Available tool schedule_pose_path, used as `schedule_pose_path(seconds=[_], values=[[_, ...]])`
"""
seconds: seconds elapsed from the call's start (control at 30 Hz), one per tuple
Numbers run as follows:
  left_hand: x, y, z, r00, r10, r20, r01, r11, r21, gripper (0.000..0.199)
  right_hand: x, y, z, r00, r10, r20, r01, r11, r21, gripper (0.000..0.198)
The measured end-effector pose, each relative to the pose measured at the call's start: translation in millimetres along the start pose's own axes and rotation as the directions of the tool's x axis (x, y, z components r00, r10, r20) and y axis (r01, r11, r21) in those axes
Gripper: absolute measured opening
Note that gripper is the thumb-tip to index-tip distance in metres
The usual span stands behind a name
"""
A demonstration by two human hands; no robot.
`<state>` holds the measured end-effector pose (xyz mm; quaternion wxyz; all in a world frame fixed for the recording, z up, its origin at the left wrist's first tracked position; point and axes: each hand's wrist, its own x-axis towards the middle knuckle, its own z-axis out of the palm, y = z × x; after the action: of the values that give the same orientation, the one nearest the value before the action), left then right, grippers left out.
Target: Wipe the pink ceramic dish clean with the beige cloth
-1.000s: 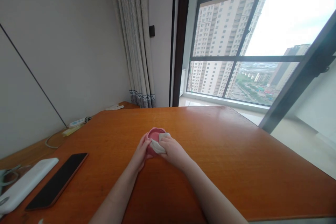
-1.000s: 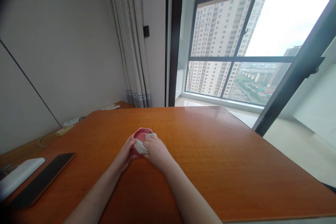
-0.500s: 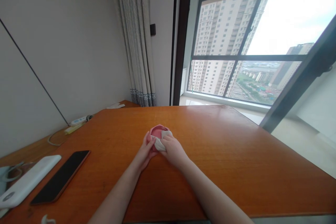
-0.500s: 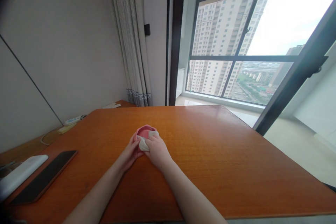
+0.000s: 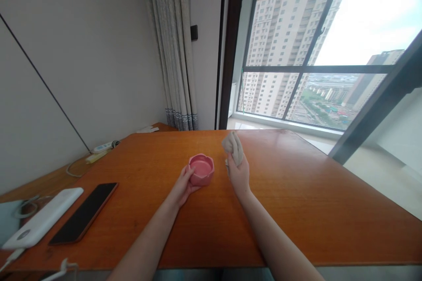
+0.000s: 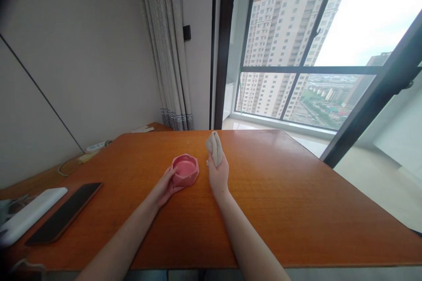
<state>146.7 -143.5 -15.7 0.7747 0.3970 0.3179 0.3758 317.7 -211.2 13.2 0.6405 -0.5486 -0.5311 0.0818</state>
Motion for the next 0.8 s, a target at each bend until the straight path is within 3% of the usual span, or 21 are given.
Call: schedule_pose_path(seconds=[0.07,0.13,0.2,0.3,0.6,0.8], values=[[0,-1,-1,1.000,0.002,0.004,-0.002,1.000,-0.004,0.047,0,1,1,0.999,-0.043,0.002,0.043,0.998,-0.042,0.053],[1,0,-1,1.000,-0.010,0.007,0.010,1.000,-0.004,0.048,-1,3,5,0.988,-0.048,0.148,0.067,0.990,-0.124,0.054],[2,1,-1,1.000,-0.012,0.011,0.012,1.000,-0.002,0.050,-3,6,11,0.944,-0.014,0.330,0.079,0.980,-0.183,0.053],[3,4,-1,1.000,0.016,0.012,-0.015,0.999,-0.028,0.051,-7,8,18,0.902,0.019,0.432,0.070,0.980,-0.189,0.052],[-3,5,3,0.979,0.205,0.004,-0.203,0.972,-0.115,0.049,-33,-6,44,0.936,0.005,0.351,0.028,0.995,-0.091,0.058],[-5,1,7,0.965,0.243,0.098,-0.224,0.959,-0.171,0.060,-37,-9,48,0.976,-0.005,0.217,0.018,0.998,-0.057,0.031]])
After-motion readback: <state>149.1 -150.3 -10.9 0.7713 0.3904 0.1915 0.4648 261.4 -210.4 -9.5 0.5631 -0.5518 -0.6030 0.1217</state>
